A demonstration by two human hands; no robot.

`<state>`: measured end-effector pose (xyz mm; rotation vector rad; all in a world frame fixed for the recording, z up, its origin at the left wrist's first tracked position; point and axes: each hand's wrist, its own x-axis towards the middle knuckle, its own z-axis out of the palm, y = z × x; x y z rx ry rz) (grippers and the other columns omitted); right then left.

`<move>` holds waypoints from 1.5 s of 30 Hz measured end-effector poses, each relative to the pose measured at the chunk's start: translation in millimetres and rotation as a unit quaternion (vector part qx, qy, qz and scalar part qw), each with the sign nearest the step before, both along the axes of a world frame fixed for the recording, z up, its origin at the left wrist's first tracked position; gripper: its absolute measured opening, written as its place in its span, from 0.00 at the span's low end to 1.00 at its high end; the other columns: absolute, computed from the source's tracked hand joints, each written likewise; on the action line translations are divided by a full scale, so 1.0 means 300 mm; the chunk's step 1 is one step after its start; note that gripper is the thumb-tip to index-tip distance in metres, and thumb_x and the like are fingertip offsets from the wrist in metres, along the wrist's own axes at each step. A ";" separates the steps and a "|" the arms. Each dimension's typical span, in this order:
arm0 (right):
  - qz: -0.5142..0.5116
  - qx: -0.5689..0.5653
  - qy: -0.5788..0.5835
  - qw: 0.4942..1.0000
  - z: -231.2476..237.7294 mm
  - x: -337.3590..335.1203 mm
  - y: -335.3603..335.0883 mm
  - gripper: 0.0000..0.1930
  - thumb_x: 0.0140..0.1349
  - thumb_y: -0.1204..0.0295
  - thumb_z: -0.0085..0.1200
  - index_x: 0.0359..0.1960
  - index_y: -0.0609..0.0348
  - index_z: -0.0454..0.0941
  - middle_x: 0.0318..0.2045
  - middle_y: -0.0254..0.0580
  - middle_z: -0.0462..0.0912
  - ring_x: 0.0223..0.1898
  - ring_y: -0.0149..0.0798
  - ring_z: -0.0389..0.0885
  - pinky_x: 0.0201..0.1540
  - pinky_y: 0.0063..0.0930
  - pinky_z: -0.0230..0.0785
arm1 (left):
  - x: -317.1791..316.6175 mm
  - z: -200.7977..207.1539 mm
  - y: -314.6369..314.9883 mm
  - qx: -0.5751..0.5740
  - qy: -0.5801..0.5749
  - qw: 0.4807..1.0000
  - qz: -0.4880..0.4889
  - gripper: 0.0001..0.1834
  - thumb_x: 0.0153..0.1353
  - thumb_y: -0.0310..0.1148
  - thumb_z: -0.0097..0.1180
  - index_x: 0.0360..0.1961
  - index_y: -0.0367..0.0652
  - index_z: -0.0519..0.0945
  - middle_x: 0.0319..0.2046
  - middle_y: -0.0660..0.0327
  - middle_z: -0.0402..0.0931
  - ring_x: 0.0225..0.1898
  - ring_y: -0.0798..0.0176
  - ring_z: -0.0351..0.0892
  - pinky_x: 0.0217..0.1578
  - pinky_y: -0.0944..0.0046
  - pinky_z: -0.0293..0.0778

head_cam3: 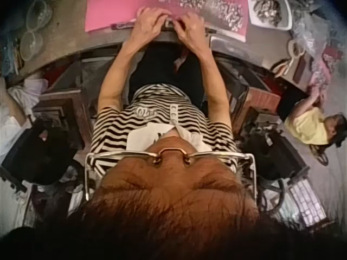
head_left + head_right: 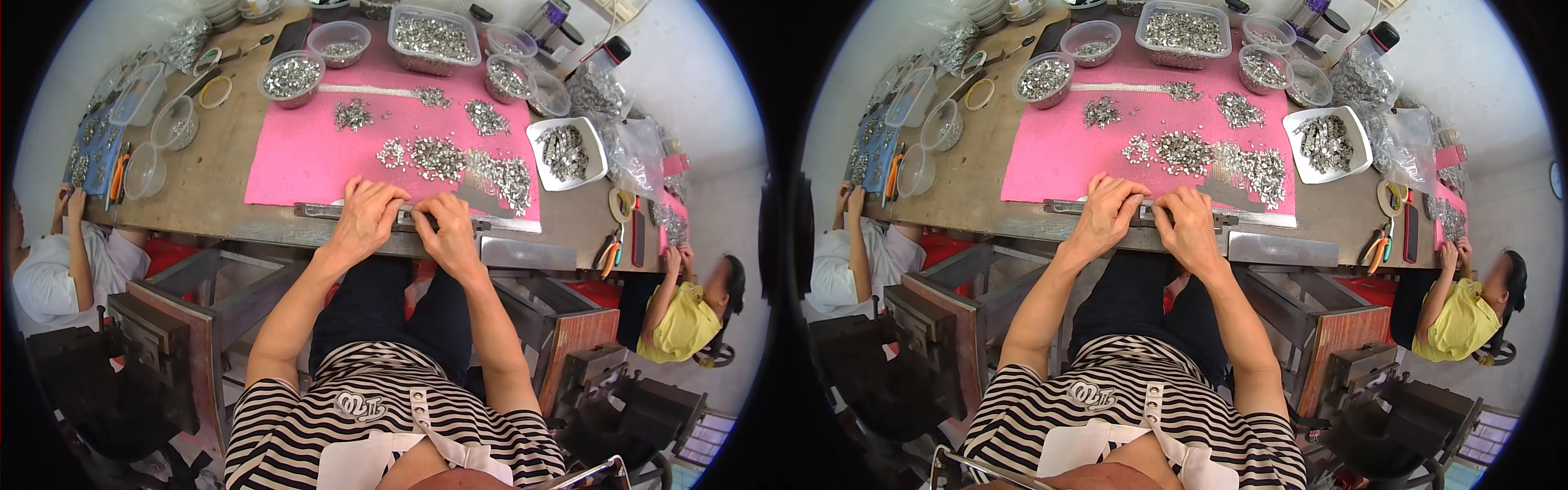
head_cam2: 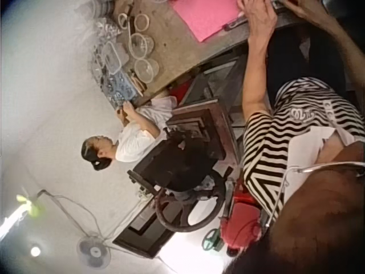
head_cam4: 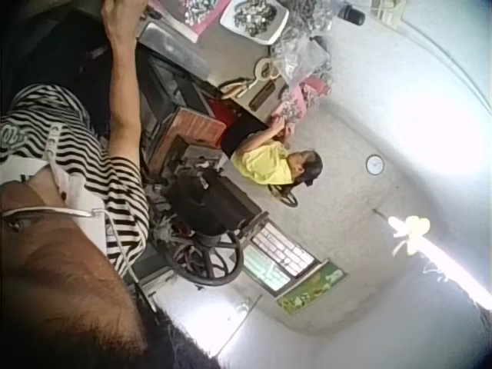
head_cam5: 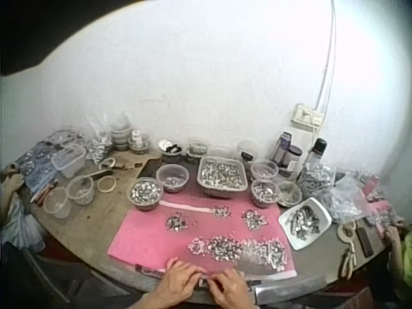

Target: The person arranges small metal pieces into a metal holder bar by hand, inserts the bar into a manual press machine, and rotates the wheel to press the pieces.

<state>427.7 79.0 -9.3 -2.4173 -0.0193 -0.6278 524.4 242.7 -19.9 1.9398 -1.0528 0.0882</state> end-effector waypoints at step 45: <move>-0.037 -0.044 -0.052 0.997 -0.042 -0.036 -0.010 0.07 0.58 0.79 0.64 0.36 0.59 0.78 0.35 0.40 0.80 0.39 0.46 0.76 0.45 0.38 0.63 | -0.070 -0.024 -0.021 0.011 -0.013 0.999 0.044 0.07 0.57 0.32 0.65 0.38 0.48 0.85 0.36 0.65 0.75 0.45 0.57 0.74 0.65 0.35 0.53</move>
